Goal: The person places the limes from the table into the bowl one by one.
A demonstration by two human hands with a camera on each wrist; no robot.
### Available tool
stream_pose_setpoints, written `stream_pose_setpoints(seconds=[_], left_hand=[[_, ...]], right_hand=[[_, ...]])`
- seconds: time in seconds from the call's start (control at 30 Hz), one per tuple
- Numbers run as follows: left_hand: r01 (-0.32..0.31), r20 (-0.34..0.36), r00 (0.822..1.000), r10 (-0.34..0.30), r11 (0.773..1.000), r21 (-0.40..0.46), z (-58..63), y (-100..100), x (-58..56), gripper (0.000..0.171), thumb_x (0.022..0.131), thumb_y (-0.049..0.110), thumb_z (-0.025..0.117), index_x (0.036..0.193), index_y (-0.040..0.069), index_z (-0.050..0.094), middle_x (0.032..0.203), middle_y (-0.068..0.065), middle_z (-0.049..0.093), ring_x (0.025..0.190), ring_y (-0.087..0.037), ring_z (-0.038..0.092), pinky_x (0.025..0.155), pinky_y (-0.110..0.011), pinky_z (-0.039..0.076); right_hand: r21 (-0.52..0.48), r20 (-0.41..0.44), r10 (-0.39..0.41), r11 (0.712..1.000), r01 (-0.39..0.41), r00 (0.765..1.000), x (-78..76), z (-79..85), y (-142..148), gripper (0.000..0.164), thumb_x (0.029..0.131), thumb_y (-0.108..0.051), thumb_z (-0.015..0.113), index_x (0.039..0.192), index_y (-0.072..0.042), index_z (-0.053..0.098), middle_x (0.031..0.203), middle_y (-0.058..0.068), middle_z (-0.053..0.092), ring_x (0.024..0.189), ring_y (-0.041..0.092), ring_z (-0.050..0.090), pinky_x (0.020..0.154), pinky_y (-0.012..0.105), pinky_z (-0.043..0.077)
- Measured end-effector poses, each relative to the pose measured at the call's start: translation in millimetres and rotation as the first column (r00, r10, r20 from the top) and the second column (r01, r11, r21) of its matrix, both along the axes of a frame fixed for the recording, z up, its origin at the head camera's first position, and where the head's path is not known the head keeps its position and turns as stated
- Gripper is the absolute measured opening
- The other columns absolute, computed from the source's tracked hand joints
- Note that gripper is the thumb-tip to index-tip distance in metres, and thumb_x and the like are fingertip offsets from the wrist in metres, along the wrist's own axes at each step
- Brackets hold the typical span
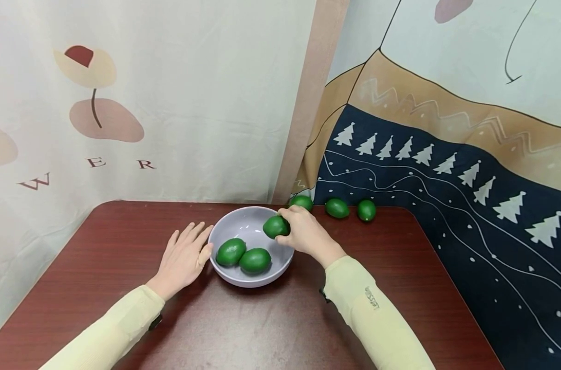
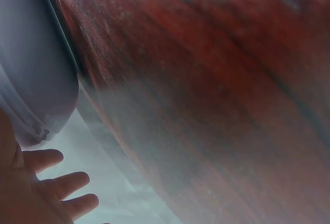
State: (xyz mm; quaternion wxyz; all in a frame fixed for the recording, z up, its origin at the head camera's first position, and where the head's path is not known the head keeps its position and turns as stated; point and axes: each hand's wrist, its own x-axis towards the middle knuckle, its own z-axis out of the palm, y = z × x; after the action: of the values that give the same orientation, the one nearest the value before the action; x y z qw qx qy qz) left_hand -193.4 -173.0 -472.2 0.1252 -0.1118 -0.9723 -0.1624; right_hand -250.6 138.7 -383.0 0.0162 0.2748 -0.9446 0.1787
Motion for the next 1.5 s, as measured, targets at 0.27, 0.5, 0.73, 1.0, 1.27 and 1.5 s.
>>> stream_pose_setpoints(seconds=[0.27, 0.5, 0.73, 1.0, 1.27, 1.5], left_hand=[[0.000, -0.003, 1.000, 0.000, 1.000, 0.001, 0.9, -0.1, 0.1, 0.054, 0.107, 0.037, 0.045, 0.152, 0.007, 0.052, 0.157, -0.021, 0.047, 0.149, -0.044, 0.035, 0.120, -0.066, 0.022], [-0.001, 0.000, 1.000, 0.001, 1.000, -0.005, 0.6, -0.1, -0.2, 0.054, 0.107, 0.037, 0.045, 0.152, 0.007, 0.052, 0.156, -0.021, 0.047, 0.149, -0.044, 0.036, 0.120, -0.066, 0.022], [0.000, 0.001, 1.000, 0.000, 1.000, -0.006, 0.5, -0.3, 0.0, 0.054, 0.107, 0.036, 0.046, 0.152, 0.007, 0.052, 0.156, -0.021, 0.047, 0.149, -0.044, 0.036, 0.119, -0.067, 0.022], [-0.003, -0.003, 1.000, 0.003, 1.000, -0.004, -1.1, -0.2, -1.2, 0.055, 0.106, 0.037, 0.046, 0.151, 0.007, 0.052, 0.156, -0.022, 0.048, 0.148, -0.044, 0.037, 0.119, -0.067, 0.022], [-0.003, -0.002, 1.000, 0.003, 1.000, -0.001, -2.5, -0.3, -1.8, 0.054, 0.106, 0.036, 0.046, 0.152, 0.007, 0.052, 0.156, -0.022, 0.047, 0.149, -0.044, 0.036, 0.119, -0.067, 0.022], [-0.003, -0.001, 1.000, 0.003, 1.000, 0.003, -2.5, -0.6, -1.4, 0.054, 0.106, 0.036, 0.046, 0.152, 0.007, 0.052, 0.156, -0.021, 0.047, 0.149, -0.044, 0.036, 0.120, -0.067, 0.021]], right_hand=[[0.044, 0.030, 0.030, 0.999, -0.031, 0.999, -4.0, -1.4, -4.6, 0.060, 0.085, -0.024, 0.082, 0.138, -0.002, 0.063, 0.129, 0.020, 0.063, 0.108, 0.030, 0.063, 0.093, 0.044, 0.057], [0.075, 0.049, 0.053, 0.996, -0.057, 0.997, -5.7, 0.0, -9.9, 0.060, 0.085, -0.024, 0.082, 0.137, -0.002, 0.063, 0.127, 0.018, 0.064, 0.108, 0.029, 0.063, 0.093, 0.044, 0.056], [0.097, 0.048, 0.081, 0.992, -0.086, 0.996, -6.6, -0.5, -15.2, 0.053, 0.085, -0.024, 0.082, 0.131, -0.004, 0.066, 0.124, 0.015, 0.066, 0.107, 0.026, 0.063, 0.090, 0.041, 0.057], [0.128, 0.030, 0.108, 0.986, -0.111, 0.994, -8.5, -5.0, -19.9, 0.052, 0.083, -0.023, 0.082, 0.129, -0.005, 0.067, 0.114, 0.011, 0.066, 0.100, 0.022, 0.062, 0.087, 0.037, 0.056], [0.142, 0.080, 0.099, 0.984, -0.109, 0.992, -7.7, -8.1, -24.6, 0.053, 0.085, -0.024, 0.082, 0.131, -0.004, 0.065, 0.123, 0.012, 0.065, 0.107, 0.024, 0.061, 0.092, 0.038, 0.055], [0.136, 0.074, 0.112, 0.983, -0.122, 0.991, -7.2, -11.8, -28.3, 0.052, 0.085, -0.023, 0.081, 0.129, -0.003, 0.066, 0.127, 0.015, 0.065, 0.112, 0.026, 0.061, 0.094, 0.040, 0.055]])
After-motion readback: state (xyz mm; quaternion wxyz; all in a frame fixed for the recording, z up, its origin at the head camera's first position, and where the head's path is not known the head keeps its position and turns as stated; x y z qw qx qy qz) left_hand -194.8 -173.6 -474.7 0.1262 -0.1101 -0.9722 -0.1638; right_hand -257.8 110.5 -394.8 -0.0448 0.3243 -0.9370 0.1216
